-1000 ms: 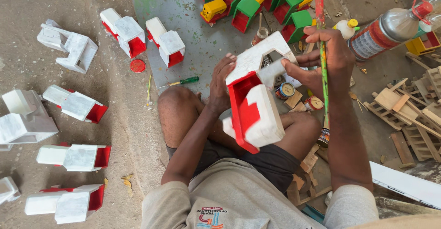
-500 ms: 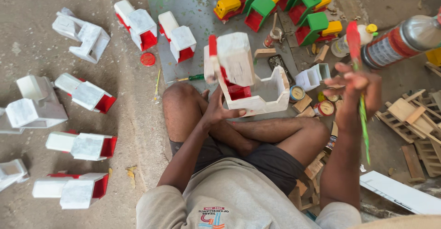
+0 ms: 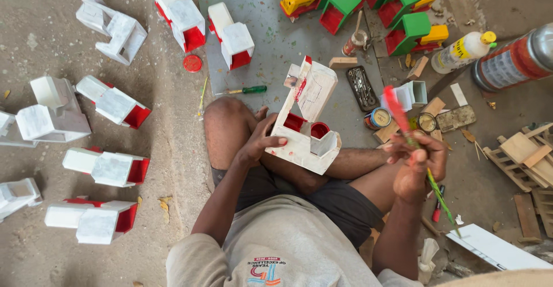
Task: The person sits cross-legged on the floor holding a wooden toy part and paints its edges and surfaces red using a paintbrush, dipping the brush into a small red paint container and rotating the piece to coat different sides. Many other painted and unpainted toy parts lie on the floor around them.
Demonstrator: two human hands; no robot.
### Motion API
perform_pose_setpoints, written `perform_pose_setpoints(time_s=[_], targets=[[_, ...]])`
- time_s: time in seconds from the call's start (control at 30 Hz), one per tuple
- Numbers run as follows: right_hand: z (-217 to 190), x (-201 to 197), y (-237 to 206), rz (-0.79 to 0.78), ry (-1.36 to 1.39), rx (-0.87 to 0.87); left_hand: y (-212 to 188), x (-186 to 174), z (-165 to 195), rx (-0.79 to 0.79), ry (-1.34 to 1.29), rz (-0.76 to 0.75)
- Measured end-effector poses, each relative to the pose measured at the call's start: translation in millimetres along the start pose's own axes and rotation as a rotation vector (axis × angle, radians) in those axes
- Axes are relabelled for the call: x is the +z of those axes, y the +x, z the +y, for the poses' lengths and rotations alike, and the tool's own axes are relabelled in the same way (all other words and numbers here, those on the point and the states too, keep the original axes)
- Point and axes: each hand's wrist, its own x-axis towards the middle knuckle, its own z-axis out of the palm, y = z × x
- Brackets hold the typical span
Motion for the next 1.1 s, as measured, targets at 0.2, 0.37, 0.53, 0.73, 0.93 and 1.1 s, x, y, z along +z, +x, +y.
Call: perform_pose_setpoints(time_s=[0.2, 0.37, 0.53, 0.73, 0.93, 1.1], targets=[[18, -17, -5, 0.007, 0.115, 0.118, 8, 10, -13, 0.042, 0.007, -0.017], [22, -28, 3, 0.021, 0.163, 0.143, 7, 29, -17, -0.002, -0.083, -0.019], [27, -40, 4, -0.003, 0.174, 0.145, 4, 39, -18, -0.059, -0.045, -0.008], [43, -57, 12, -0.005, 0.192, 0.131, 11, 35, -5, 0.100, 0.267, 0.029], [71, -80, 33, 0.193, 0.137, 0.382, 31, 42, 0, 0.006, 0.157, 0.023], [130, -102, 56, 0.157, -0.113, 0.538, 51, 44, 2, -0.034, 0.164, 0.103]])
